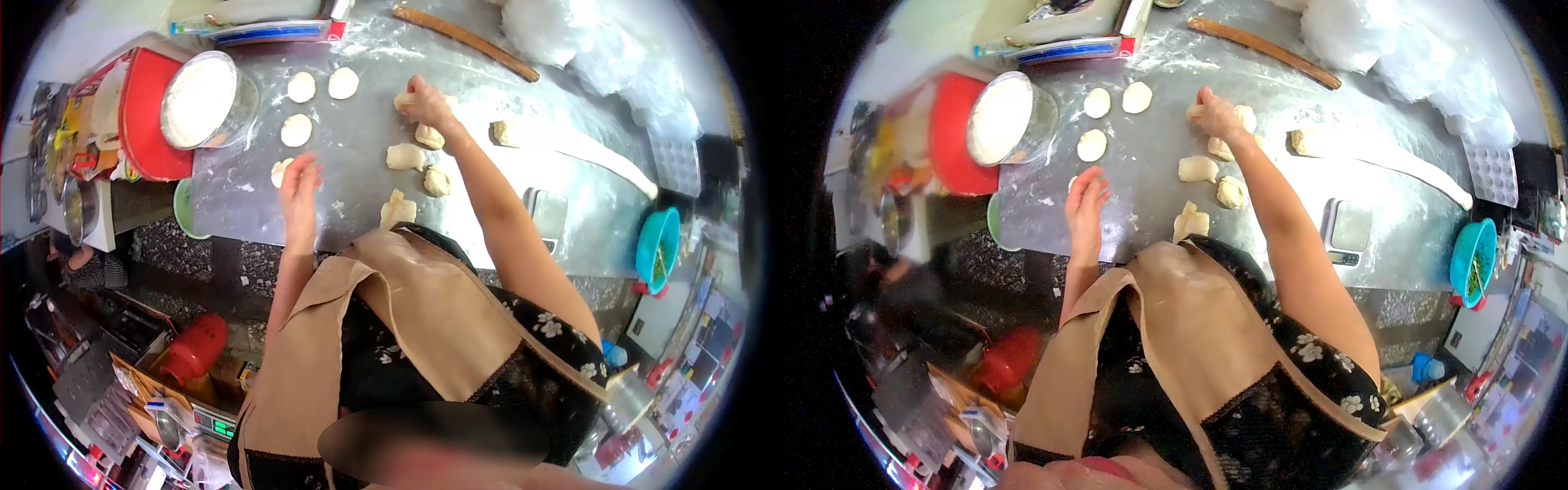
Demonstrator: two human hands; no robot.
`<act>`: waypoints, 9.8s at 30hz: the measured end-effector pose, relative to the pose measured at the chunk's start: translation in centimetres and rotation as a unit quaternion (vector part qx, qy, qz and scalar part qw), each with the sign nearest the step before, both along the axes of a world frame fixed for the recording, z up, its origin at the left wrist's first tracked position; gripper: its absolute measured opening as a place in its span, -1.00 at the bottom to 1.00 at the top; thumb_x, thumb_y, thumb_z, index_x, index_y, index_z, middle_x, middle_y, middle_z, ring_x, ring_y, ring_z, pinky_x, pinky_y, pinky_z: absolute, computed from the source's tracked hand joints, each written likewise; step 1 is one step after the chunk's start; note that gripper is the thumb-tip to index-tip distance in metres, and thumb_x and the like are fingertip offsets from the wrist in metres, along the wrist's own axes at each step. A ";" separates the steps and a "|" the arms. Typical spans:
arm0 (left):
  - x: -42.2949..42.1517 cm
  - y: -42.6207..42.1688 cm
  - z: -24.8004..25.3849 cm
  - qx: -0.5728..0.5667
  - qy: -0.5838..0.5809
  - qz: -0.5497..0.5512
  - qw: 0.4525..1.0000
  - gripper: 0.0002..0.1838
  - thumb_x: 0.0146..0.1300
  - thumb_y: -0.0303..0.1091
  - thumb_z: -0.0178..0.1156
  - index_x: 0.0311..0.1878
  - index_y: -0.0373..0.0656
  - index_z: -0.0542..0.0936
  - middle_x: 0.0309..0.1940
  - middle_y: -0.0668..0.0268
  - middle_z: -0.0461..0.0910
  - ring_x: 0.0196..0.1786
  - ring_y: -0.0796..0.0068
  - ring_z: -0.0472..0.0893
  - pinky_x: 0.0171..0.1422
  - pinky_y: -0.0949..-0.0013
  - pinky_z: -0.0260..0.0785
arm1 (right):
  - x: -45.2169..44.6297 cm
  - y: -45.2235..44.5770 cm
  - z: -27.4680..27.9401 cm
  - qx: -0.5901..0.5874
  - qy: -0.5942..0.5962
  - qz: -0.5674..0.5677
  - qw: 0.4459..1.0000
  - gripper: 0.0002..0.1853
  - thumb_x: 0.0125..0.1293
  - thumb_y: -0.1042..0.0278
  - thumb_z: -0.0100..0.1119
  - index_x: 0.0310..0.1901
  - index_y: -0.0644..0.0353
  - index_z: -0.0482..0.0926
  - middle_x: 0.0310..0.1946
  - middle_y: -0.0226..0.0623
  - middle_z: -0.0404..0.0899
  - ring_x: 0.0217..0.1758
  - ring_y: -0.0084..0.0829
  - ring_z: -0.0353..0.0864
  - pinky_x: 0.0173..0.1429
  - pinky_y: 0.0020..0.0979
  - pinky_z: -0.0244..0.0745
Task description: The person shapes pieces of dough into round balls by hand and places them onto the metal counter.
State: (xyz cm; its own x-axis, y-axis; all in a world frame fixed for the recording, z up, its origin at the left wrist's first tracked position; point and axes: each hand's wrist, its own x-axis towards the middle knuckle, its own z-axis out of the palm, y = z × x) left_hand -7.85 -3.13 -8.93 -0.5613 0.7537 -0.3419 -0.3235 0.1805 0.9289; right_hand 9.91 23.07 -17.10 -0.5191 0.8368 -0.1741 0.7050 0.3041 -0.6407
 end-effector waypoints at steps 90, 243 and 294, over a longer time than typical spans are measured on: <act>2.3 3.6 16.6 0.390 0.069 0.058 0.917 -0.50 0.38 0.04 -0.09 -0.50 -0.19 0.49 -0.44 0.24 0.55 -0.33 0.46 0.52 -0.16 0.38 0.37 | -4.8 -22.2 23.5 -0.064 0.563 0.006 0.824 -0.56 0.20 0.59 0.10 0.15 0.32 0.38 0.05 -0.16 0.47 0.03 -0.42 0.51 0.09 -0.47 0.45; 7.2 1.4 14.2 0.379 0.323 -0.055 0.865 -0.49 0.31 -0.21 0.04 0.22 -0.31 0.28 0.19 0.12 0.34 0.20 0.37 0.34 0.29 0.32 0.17 | -2.0 -21.5 24.2 -0.348 0.674 -0.051 0.649 -0.66 0.23 0.53 0.00 0.07 0.33 0.42 -0.11 -0.23 0.52 -0.08 -0.43 0.54 0.00 -0.43 0.49; 7.9 3.6 18.2 0.520 0.134 0.146 0.831 -0.39 0.31 0.21 -0.16 -0.08 -0.26 0.44 -0.56 0.32 0.46 -0.40 0.39 0.49 -0.15 0.28 0.39 | 1.2 -21.7 25.3 -0.195 0.612 0.053 0.765 -0.44 0.18 0.51 0.22 0.21 0.40 0.29 0.00 -0.21 0.50 0.09 -0.45 0.47 0.16 -0.42 0.40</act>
